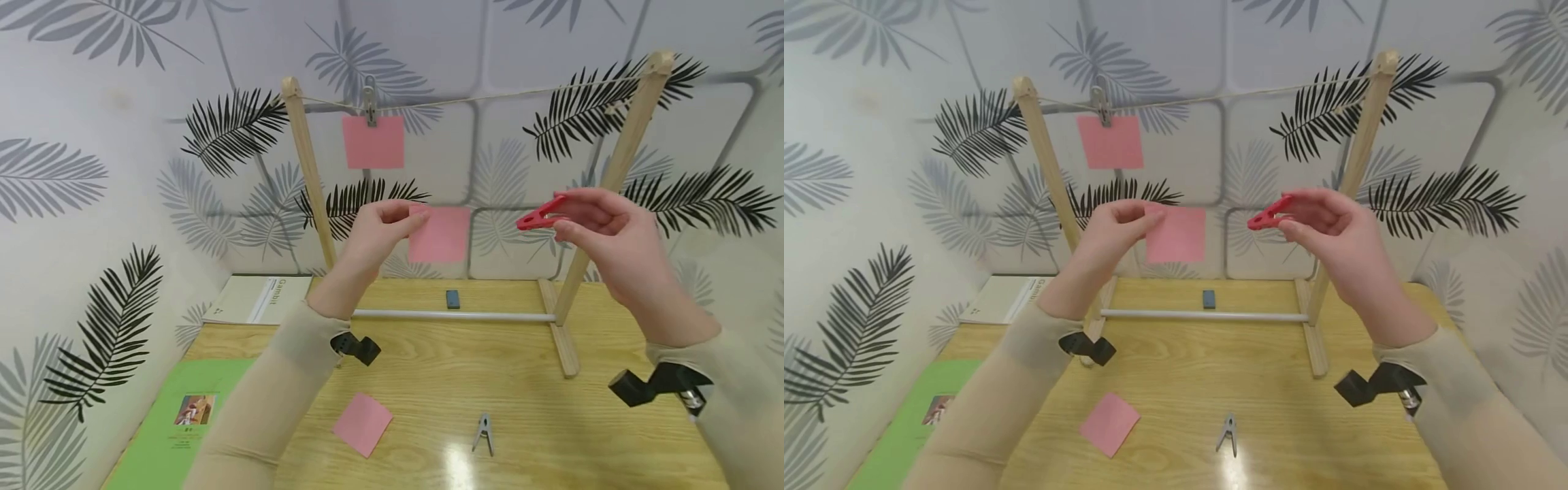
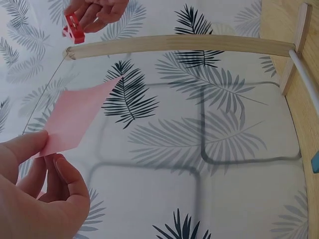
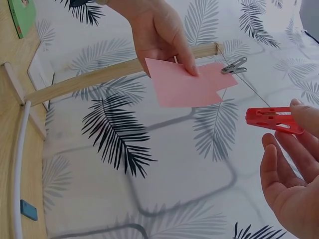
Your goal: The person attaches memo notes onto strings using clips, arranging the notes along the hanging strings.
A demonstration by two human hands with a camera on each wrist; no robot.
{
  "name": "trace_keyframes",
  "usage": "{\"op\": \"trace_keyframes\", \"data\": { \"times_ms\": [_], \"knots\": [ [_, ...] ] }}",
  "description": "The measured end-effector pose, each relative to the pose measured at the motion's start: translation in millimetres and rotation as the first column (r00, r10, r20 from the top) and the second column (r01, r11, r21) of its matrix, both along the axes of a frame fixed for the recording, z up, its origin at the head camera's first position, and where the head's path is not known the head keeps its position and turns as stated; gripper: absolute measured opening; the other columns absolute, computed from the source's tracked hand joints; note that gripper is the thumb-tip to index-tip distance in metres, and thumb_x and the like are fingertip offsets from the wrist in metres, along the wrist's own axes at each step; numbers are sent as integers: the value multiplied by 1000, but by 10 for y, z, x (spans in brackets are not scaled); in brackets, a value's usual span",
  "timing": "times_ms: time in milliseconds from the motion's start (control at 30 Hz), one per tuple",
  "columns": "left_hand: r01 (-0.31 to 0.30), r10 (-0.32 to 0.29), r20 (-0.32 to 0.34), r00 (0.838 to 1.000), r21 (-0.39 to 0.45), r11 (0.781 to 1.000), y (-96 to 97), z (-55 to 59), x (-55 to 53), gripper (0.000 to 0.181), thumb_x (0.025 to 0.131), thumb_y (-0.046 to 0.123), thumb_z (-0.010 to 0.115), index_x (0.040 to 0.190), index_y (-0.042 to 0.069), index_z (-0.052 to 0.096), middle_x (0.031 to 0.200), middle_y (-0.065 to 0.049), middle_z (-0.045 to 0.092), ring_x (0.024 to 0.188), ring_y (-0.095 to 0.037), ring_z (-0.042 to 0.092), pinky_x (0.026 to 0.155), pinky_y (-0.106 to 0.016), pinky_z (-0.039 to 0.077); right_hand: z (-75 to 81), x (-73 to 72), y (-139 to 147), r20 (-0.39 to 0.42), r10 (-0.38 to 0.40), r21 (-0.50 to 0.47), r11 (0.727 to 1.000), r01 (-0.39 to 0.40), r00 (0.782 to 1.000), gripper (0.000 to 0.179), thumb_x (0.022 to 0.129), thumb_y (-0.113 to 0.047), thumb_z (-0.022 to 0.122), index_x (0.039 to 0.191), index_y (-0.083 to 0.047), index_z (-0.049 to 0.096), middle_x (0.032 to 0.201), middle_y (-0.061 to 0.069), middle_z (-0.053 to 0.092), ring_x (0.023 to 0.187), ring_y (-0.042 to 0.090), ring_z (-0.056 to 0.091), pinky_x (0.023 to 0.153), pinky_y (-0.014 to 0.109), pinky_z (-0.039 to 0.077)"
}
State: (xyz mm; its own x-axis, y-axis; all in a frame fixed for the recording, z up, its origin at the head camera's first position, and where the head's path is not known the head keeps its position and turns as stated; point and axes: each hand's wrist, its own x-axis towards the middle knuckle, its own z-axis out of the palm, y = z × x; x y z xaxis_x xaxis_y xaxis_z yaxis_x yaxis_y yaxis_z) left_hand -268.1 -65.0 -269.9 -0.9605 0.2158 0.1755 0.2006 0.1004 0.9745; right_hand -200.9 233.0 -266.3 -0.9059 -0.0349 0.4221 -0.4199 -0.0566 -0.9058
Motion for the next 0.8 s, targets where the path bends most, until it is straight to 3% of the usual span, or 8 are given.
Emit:
{"op": "trace_keyframes", "data": {
  "times_ms": [200, 367, 633, 800],
  "knots": [
    [-25, 25, 16, 1000, 31, 999, 91, 46, -9, 16, 92, 20, 72, 98, 6, 72, 75, 4, 55, 78, -12, 50, 79, -27, 47, 206, -63, -75, 2, -73, 55, 996, 73, 997, 39, 87, -7, 75, 124, -6, 66, 104, -2, 73, 88, 8, 70, 78, 15, 55],
    [-47, 47, 18, 999, 14, 999, 145, 97, -44, 15, 93, 24, 72, 95, 9, 72, 77, 4, 56, 82, -13, 50, 84, -32, 49, 368, -150, -145, -32, -44, -30, 999, 43, 999, 40, 84, -4, 77, 123, -2, 66, 104, 2, 72, 86, 12, 69, 76, 17, 56],
    [-72, 71, 52, 996, 30, 997, 212, 173, -108, 30, 92, 28, 72, 118, 12, 73, 111, -1, 68, 106, -15, 60, 96, -36, 51, 539, -273, -262, -82, -19, -38, 999, 16, 996, 41, 84, -2, 77, 123, -1, 67, 104, 5, 72, 84, 15, 68, 75, 17, 56],
    [-92, 89, 52, 995, 57, 994, 258, 211, -147, 34, 92, 29, 72, 120, 11, 72, 119, -2, 67, 103, -14, 59, 95, -35, 50, 604, -329, -312, -90, -24, -26, 999, 21, 996, 40, 84, -4, 77, 123, -3, 68, 104, 5, 72, 82, 16, 66, 75, 17, 55]
  ]
}}
